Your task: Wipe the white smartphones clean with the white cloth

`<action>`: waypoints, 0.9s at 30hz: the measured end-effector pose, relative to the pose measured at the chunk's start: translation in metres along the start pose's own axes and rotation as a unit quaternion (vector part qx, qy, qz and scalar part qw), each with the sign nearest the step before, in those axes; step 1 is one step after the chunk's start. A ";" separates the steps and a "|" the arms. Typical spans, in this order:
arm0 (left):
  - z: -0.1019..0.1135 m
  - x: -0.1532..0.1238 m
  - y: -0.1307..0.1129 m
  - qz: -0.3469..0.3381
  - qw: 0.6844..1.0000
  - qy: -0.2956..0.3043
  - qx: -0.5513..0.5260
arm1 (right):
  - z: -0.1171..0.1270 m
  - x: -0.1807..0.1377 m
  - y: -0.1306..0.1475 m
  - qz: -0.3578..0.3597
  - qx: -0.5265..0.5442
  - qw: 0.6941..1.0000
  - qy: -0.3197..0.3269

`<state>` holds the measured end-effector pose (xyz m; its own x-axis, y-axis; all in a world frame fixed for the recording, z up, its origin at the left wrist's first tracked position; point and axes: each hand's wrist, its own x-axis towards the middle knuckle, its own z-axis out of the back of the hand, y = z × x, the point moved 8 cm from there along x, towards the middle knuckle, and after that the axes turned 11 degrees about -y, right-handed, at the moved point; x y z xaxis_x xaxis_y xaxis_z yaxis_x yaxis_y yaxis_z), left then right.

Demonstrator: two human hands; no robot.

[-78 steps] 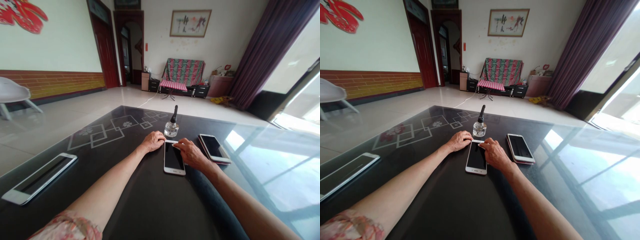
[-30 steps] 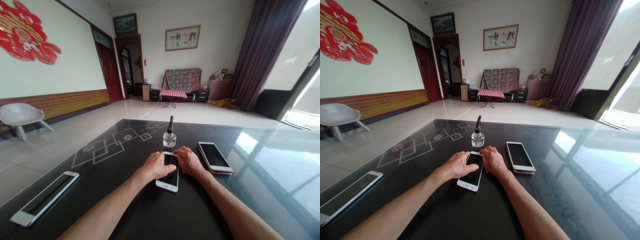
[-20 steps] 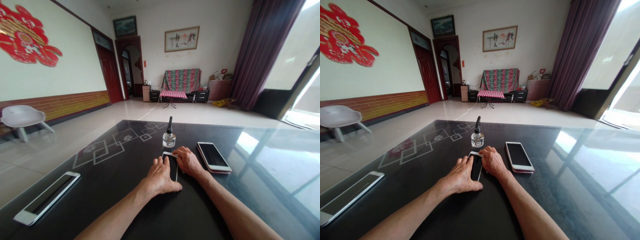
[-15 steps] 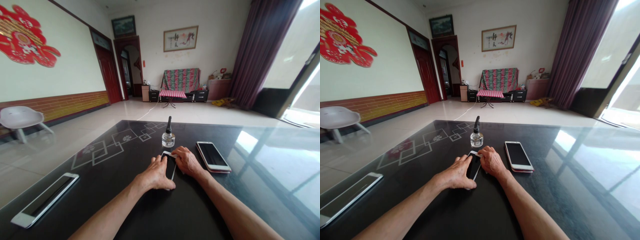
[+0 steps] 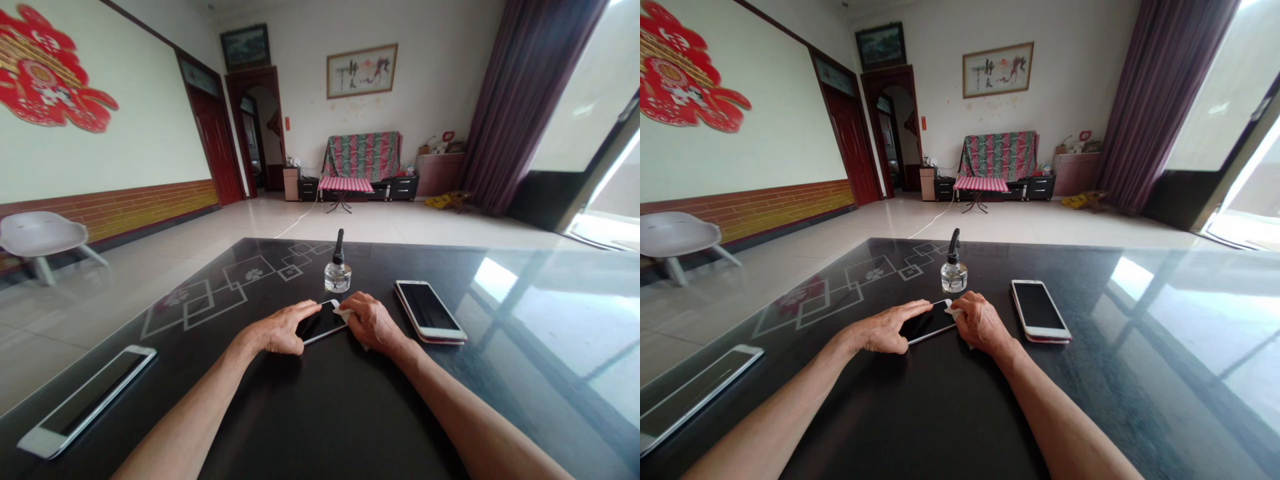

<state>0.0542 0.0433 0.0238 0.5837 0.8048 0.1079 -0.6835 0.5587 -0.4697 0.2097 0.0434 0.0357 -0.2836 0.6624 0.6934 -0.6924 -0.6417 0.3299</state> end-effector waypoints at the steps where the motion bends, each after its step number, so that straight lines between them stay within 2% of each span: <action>1: 0.000 0.000 0.001 -0.003 1.000 0.005 0.002 | -0.001 0.000 -0.001 -0.001 0.002 1.000 -0.002; 4: -0.001 -0.001 0.001 -0.003 1.000 0.003 0.016 | -0.002 -0.001 -0.004 -0.003 0.008 1.000 -0.004; 10: 0.000 0.011 -0.009 0.045 0.994 -0.080 0.056 | 0.000 -0.002 -0.004 -0.010 0.010 1.000 -0.001; 13: 0.001 0.020 -0.019 0.036 0.992 -0.097 0.068 | 0.002 -0.003 -0.002 -0.014 0.008 1.000 -0.002; 20: -0.001 0.039 -0.021 -0.029 0.994 -0.085 0.057 | 0.004 -0.004 -0.004 -0.027 0.024 0.999 -0.006; 27: -0.001 0.037 -0.012 -0.085 0.994 -0.061 0.027 | 0.002 0.000 -0.012 -0.065 0.037 0.997 -0.008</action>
<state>0.0846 0.0661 0.0328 0.6377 0.7144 0.2880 -0.6044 0.6959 -0.3879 0.2196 0.0502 0.0325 -0.1840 0.7362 0.6513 -0.6719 -0.5778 0.4633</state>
